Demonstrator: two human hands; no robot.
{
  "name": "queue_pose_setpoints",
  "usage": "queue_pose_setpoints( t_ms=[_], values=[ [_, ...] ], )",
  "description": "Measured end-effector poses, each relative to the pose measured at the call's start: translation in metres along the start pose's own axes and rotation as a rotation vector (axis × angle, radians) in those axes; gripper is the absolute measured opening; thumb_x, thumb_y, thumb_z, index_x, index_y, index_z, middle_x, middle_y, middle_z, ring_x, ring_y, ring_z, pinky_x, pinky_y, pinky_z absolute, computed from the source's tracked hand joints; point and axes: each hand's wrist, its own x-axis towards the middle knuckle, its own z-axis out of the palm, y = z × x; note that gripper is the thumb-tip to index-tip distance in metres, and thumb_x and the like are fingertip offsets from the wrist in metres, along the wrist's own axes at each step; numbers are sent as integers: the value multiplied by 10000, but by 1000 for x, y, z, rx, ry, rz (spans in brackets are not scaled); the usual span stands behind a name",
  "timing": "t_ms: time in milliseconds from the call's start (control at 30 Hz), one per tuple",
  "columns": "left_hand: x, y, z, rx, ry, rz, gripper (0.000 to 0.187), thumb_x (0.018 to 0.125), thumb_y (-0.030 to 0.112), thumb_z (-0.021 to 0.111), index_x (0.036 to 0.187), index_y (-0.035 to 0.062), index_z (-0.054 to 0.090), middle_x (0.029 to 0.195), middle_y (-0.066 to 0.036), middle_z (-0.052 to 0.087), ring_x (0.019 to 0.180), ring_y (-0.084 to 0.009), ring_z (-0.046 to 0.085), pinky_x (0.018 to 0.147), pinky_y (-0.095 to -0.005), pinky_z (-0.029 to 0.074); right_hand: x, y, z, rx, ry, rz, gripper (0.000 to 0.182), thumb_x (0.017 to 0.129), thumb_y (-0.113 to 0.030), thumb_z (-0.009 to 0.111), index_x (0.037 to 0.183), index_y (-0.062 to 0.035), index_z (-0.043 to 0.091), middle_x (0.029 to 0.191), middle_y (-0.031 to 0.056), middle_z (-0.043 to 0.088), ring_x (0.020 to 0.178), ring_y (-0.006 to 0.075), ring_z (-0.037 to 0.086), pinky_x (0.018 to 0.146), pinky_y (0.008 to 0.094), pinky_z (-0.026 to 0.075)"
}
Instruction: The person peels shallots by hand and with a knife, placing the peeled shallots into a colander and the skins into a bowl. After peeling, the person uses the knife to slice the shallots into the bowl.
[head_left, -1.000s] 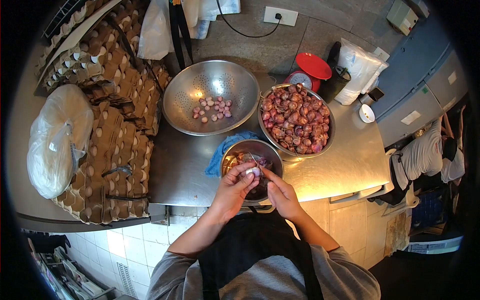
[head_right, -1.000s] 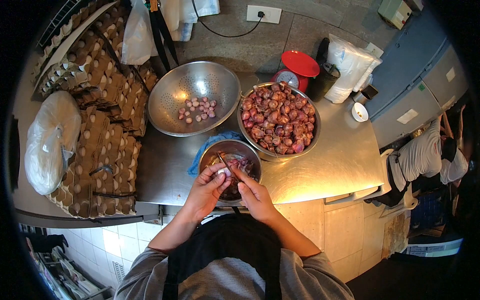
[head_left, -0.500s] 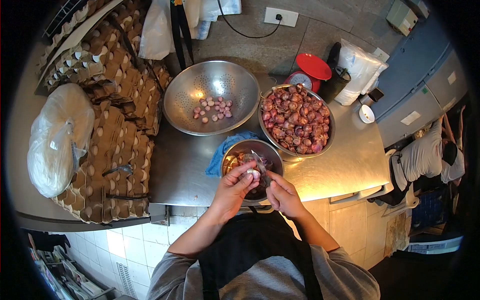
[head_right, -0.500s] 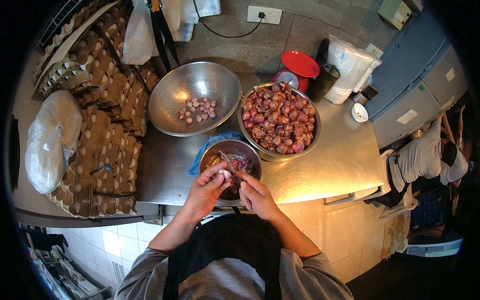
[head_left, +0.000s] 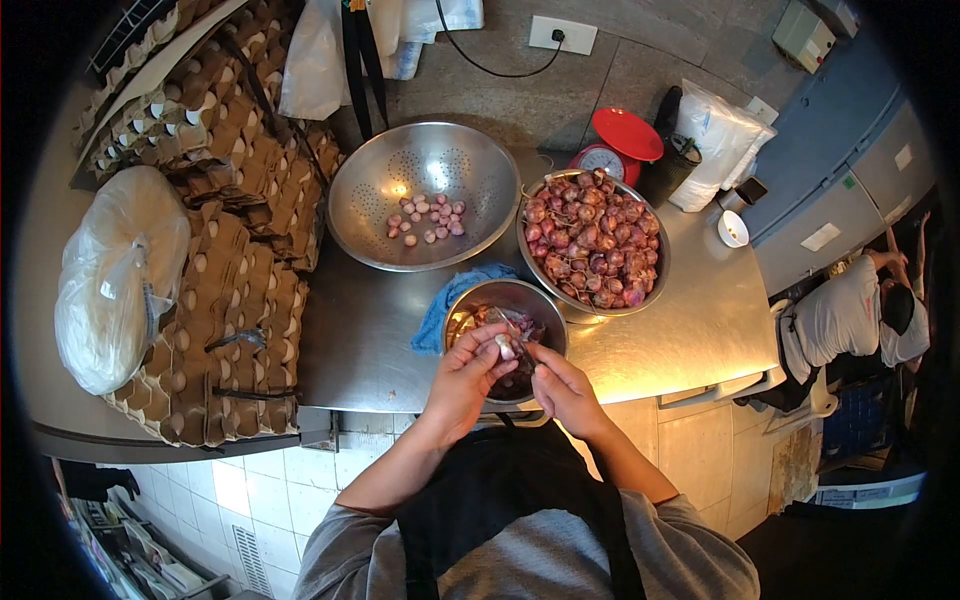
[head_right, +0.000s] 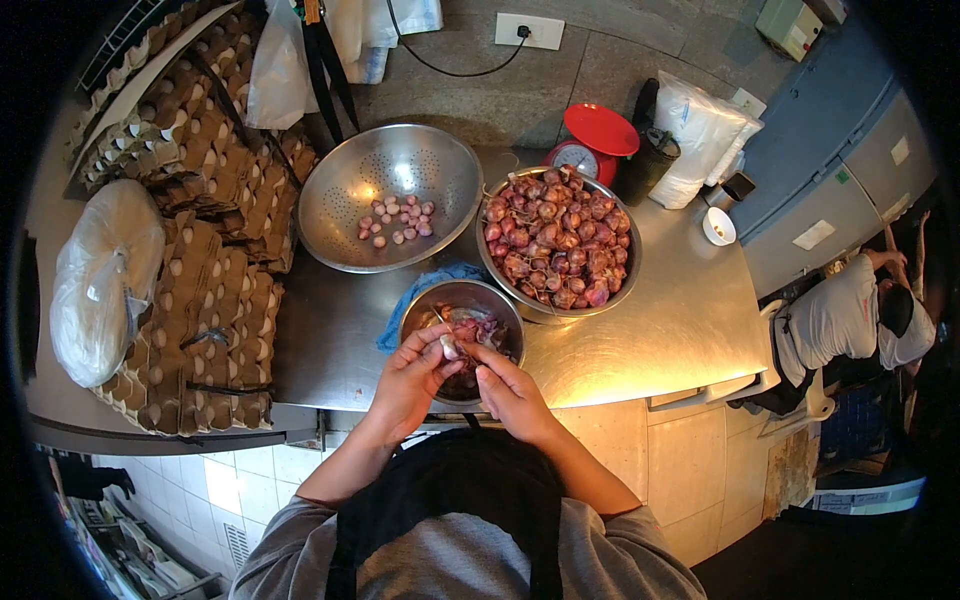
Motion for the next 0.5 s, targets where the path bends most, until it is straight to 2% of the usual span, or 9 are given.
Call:
queue_pose_setpoints(
  t_ms=[67, 167, 267, 367, 433, 500],
  values=[
    [1, 3, -3, -39, 9, -47, 250, 854, 73, 521, 1102, 55, 529, 1091, -41, 544, 949, -121, 532, 822, -266, 450, 0, -1, 1, -23, -18, 13, 398, 935, -216, 378, 1282, -24, 351, 583, -30, 369, 469, 46, 348, 453, 178, 305],
    [-1, 3, 2, 84, 22, 11, 251, 864, 82, 505, 1112, 42, 520, 1087, -57, 544, 941, -124, 536, 824, -263, 453, 0, 1, 2, -56, 15, -7, 388, 937, -211, 368, 1280, -29, 357, 581, -34, 367, 469, 44, 348, 451, 177, 299],
    [-1, 6, 1, 72, -45, -37, 266, 876, 92, 487, 1134, 30, 505, 1092, -72, 539, 942, -134, 540, 826, -263, 456, 5, 4, -5, 22, 84, -20, 382, 929, -188, 400, 1294, -78, 373, 608, -63, 335, 487, 16, 290, 447, 164, 244],
    [-3, 12, 9, 22, -44, -75, 301, 887, 102, 472, 1177, 21, 471, 1071, -48, 535, 911, -133, 543, 863, -269, 441, 5, -8, -13, -125, 78, 18, 413, 923, -182, 407, 1316, -75, 341, 754, -10, 511, 623, 63, 478, 571, 180, 383],
    [-2, 10, 8, -16, -20, -68, 299, 896, 105, 456, 1182, 19, 464, 1068, -49, 540, 917, -133, 542, 848, -268, 446, 4, -3, -11, -219, 64, -32, 434, 919, -181, 407, 1329, -73, 313, 987, 63, 533, 858, 133, 519, 747, 221, 393],
    [-1, 7, 6, -54, -25, -76, 300, 902, 109, 443, 1187, 17, 457, 1070, -52, 542, 920, -135, 543, 830, -265, 450, 2, 0, -6, -297, 47, -86, 447, 916, -177, 407, 1334, -65, 296, 1178, 113, 488, 1054, 181, 484, 884, 251, 354]
  ],
)
